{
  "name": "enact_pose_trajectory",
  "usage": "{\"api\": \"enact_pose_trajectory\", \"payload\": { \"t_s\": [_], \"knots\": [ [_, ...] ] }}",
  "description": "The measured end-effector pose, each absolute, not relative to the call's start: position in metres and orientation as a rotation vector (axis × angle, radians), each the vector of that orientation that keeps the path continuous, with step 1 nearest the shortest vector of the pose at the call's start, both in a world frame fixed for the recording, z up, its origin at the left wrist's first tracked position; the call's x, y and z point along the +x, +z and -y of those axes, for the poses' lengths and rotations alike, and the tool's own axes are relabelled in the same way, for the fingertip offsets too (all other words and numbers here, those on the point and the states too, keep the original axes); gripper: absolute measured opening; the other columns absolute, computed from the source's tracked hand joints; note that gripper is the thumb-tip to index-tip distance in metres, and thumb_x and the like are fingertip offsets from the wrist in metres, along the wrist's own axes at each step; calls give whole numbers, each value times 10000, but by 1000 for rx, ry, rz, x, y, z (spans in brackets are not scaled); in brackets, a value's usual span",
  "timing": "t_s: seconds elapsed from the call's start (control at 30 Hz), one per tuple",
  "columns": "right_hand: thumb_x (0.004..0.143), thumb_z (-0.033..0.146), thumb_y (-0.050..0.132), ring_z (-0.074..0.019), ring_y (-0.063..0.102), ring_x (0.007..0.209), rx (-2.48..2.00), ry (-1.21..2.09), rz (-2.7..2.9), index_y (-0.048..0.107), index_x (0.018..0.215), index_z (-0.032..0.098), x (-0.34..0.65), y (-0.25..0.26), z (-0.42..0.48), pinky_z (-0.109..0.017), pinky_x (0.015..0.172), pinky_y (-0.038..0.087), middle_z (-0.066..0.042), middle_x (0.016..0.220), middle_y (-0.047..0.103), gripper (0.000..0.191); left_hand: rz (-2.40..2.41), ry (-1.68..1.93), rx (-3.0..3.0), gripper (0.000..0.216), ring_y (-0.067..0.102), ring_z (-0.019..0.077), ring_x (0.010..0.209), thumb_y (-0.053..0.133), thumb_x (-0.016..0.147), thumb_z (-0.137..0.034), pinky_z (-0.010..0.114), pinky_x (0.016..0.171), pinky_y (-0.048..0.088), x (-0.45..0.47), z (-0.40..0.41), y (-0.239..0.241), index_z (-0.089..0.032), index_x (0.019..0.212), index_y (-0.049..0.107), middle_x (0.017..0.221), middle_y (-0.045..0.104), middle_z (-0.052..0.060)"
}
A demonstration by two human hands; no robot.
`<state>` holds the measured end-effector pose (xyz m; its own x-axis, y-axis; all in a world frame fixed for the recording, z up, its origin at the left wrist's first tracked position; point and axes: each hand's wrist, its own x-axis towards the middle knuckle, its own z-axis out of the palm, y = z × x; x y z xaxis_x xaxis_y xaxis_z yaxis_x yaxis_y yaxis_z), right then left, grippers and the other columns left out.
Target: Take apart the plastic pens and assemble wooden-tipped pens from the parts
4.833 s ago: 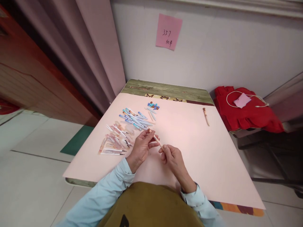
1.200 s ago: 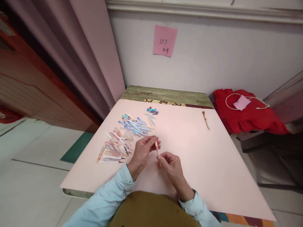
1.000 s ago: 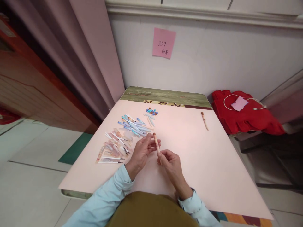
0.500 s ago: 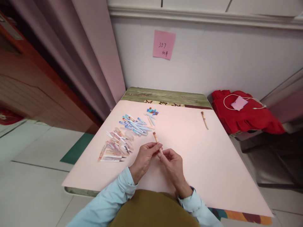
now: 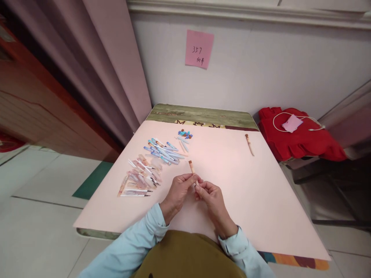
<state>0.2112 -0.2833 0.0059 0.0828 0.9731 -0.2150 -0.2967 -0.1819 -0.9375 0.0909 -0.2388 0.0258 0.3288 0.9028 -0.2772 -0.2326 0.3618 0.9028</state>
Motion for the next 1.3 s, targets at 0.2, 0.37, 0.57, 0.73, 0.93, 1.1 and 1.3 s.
{"api": "enact_pose_trajectory", "payload": {
  "t_s": [0.2, 0.37, 0.57, 0.73, 0.93, 1.1, 1.3],
  "knots": [
    [710, 463, 773, -138, 566, 638, -1292, 1197, 892, 641, 737, 173, 211, 6, 282, -261, 624, 465, -12, 697, 647, 320, -937, 962, 771, 346, 639, 188, 834, 717, 771, -454, 305, 808, 488, 93, 237, 26, -136, 907, 734, 875, 714, 93],
    [769, 491, 716, -157, 605, 642, -1506, 871, 1086, 680, 770, 195, 210, 2, 287, -268, 629, 481, -26, 733, 700, 298, -957, 989, 715, 300, 624, 155, 728, 811, 668, -397, 284, 720, 490, 91, 236, 26, -138, 780, 709, 791, 690, 57],
    [807, 426, 699, -161, 616, 608, -1573, 615, 1263, 721, 797, 229, 212, -2, 291, -275, 652, 465, -20, 720, 719, 199, -1006, 990, 798, 215, 609, 157, 734, 797, 671, -339, 271, 719, 462, 89, 236, 25, -144, 743, 743, 749, 692, 49],
    [818, 446, 676, -152, 603, 609, -1504, 853, 1193, 701, 773, 198, 211, 1, 292, -260, 605, 458, -19, 703, 702, 253, -1020, 959, 883, 202, 599, 163, 713, 766, 700, -346, 281, 724, 447, 89, 237, 26, -147, 729, 748, 719, 693, 51],
    [797, 529, 679, -176, 632, 663, -1367, 1091, 1013, 711, 842, 175, 212, 5, 286, -291, 657, 515, -45, 736, 707, 358, -1003, 982, 773, 225, 591, 148, 708, 780, 687, -353, 272, 713, 454, 87, 229, 29, -140, 719, 718, 730, 672, 42],
    [881, 631, 507, -181, 666, 659, -1256, 1283, 699, 703, 929, 151, 217, 4, 283, -316, 658, 552, -81, 770, 708, 521, -1033, 1004, 698, 267, 602, 140, 718, 815, 653, -360, 288, 731, 477, 75, 213, 34, -148, 765, 697, 775, 670, 29],
    [756, 462, 750, -151, 616, 675, -1312, 1194, 970, 711, 868, 166, 210, 2, 286, -253, 632, 502, -49, 783, 707, 319, -1020, 981, 712, 257, 582, 127, 675, 820, 642, -338, 262, 687, 463, 80, 220, 26, -137, 740, 694, 734, 650, 28]
  ]
}}
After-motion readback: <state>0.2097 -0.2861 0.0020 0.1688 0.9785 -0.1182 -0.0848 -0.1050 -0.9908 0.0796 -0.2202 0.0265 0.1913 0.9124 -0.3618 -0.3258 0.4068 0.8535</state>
